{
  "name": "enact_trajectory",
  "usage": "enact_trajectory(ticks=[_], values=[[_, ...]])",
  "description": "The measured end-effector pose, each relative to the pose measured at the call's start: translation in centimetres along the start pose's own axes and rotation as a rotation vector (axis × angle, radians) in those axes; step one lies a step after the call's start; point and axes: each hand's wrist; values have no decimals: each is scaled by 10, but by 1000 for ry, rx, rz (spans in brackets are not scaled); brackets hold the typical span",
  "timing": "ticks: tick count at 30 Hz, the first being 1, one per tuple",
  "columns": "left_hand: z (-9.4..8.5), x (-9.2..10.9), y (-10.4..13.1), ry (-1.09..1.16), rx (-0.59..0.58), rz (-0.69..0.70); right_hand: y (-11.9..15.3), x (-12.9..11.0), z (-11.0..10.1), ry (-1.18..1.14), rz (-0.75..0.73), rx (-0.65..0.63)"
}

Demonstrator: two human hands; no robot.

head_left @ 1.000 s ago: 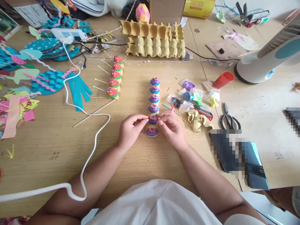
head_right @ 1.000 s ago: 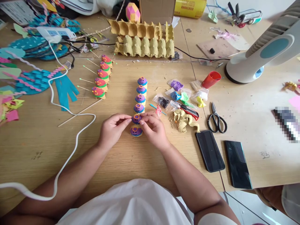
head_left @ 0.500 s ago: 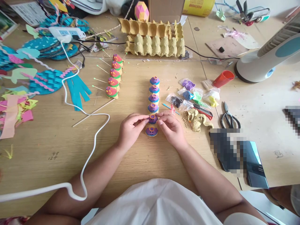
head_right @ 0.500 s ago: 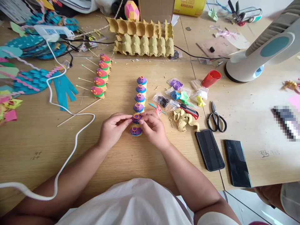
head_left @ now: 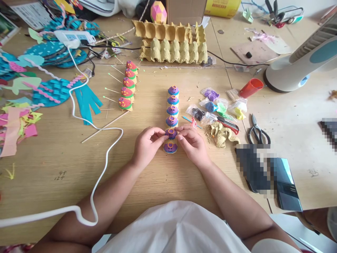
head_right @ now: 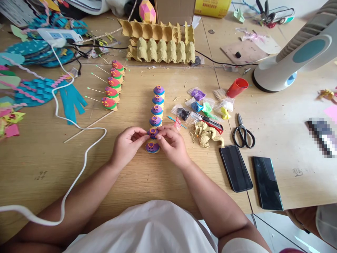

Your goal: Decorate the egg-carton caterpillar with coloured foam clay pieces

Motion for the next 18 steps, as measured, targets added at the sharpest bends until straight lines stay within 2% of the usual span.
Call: enact_trajectory(ticks=[18], values=[[0, 1, -1, -18, -19, -2, -1, -1, 2, -44, -3, 7]])
Point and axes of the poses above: each hand's wrist, its own y-axis away from the middle knuckle, its own z-axis out of the palm, x = y × z, and after that the axes turned 7 degrees about -y, right-handed
